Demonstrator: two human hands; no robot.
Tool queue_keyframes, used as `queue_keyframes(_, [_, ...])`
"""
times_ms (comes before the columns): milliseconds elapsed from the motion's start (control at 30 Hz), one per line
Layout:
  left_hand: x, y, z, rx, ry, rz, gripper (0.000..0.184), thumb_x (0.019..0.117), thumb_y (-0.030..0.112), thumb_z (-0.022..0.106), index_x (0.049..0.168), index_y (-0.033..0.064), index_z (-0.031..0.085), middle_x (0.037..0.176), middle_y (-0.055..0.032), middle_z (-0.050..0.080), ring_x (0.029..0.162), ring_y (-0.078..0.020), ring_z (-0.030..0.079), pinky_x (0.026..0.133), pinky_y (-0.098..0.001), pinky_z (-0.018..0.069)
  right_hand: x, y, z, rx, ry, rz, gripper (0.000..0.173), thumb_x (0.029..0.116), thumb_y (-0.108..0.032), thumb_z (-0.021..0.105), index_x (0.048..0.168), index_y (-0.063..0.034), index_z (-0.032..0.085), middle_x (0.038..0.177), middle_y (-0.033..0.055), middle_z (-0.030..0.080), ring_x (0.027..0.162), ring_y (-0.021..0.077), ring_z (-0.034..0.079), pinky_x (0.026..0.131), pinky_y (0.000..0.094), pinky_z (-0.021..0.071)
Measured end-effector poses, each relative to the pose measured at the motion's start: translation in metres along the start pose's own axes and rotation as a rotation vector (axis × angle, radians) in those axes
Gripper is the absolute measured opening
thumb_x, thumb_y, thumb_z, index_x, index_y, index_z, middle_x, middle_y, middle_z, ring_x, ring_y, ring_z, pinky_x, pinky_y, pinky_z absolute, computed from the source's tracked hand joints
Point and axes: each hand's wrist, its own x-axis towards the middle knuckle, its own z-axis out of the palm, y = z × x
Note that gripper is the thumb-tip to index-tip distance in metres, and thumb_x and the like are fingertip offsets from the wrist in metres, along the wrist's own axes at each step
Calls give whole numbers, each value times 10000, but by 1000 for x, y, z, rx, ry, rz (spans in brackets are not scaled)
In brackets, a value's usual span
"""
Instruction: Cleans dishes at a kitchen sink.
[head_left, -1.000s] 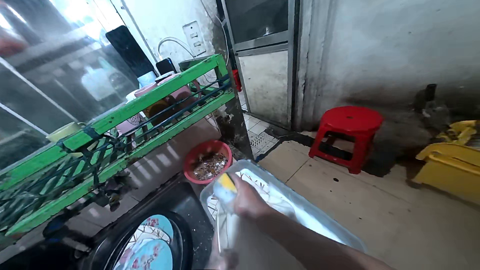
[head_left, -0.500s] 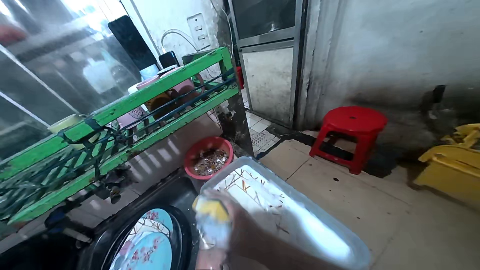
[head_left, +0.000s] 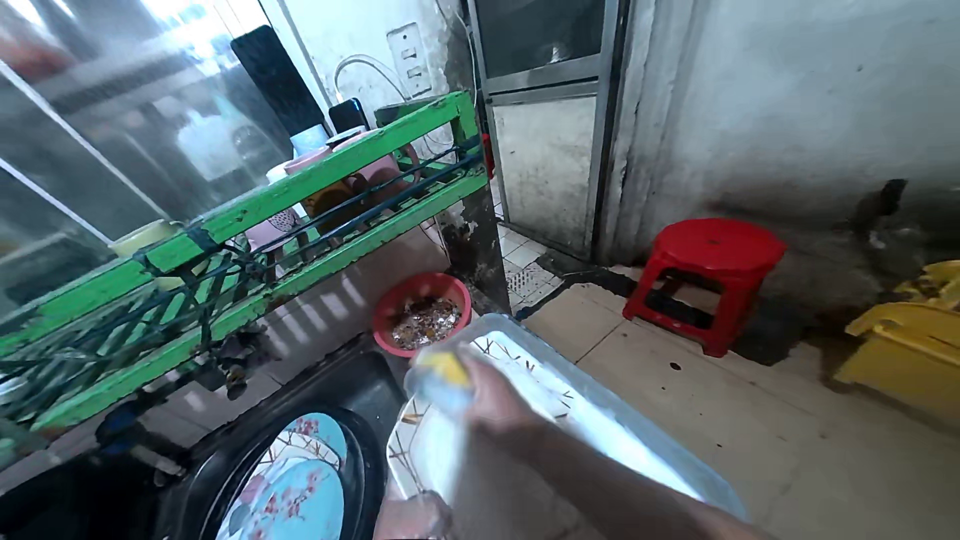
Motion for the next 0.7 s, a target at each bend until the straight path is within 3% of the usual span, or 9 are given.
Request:
queue_keyframes(100, [-4,-6,7,90,107,-30,457,703,-190,488,1073,75,523,808,33,737,746,-63,722,696,-276,620,6,13,-4,-83,3,225,715,850,-249,758,1496,-104,489,1322,184,639,1206,324,630,1037,534,502])
queue_keyframes(200, [0,-13,1,28,67,-11,324,791,-141,523,922,120,664,805,9,754,758,-74,727,722,-283,619,-29,-3,38,27,125,-276,751,773,-338,807,1398,13,584,1362,185,645,1269,278,624,1081,465,507])
queue_keyframes(267, [-2,-13,0,45,72,20,343,775,-132,529,872,143,711,797,22,756,759,-60,722,726,-273,613,-25,-4,41,67,96,-344,717,792,-367,788,1382,-6,599,1434,166,603,1374,287,542,1163,507,415])
queue_keyframes(333, [-8,-15,7,95,151,21,335,732,-162,505,926,88,615,761,24,735,720,-61,715,695,-276,615,-4,12,19,24,60,-59,713,809,-346,768,1434,-72,560,1376,114,633,1276,239,595,1090,480,476])
queue_keyframes(400, [-10,-18,7,17,95,-10,303,830,-92,504,1086,69,522,851,8,739,804,-85,731,765,-306,624,24,12,-11,29,34,319,669,849,-244,795,1444,-108,520,1195,175,687,1100,323,673,959,565,535])
queue_keyframes(467, [-9,-18,-3,-174,-72,-74,200,947,172,627,1134,113,669,988,-62,772,939,-159,746,875,-388,613,27,5,-24,-9,35,369,637,859,-275,790,1423,-130,533,1133,174,704,1041,326,693,922,577,547])
queue_keyframes(533, [-2,-9,-13,-232,-249,-155,273,911,316,690,1133,168,751,1032,-48,770,977,-145,736,897,-369,600,10,-16,-22,-41,-47,178,653,818,-255,795,1417,-137,563,1172,151,694,1068,304,677,932,557,550])
queue_keyframes(633, [1,-1,-16,-122,-252,-147,220,817,66,687,962,189,798,911,0,779,852,-76,736,795,-279,610,-22,-36,14,-108,26,-437,711,708,-398,860,1316,-85,666,1186,118,732,1117,264,697,968,489,570])
queue_keyframes(700, [0,-2,-7,-70,-108,-80,316,717,-93,645,894,140,762,834,-17,769,779,-89,734,738,-287,618,-20,-26,19,-75,60,-466,669,742,-362,854,1316,-75,665,1246,118,716,1180,251,677,1040,475,541])
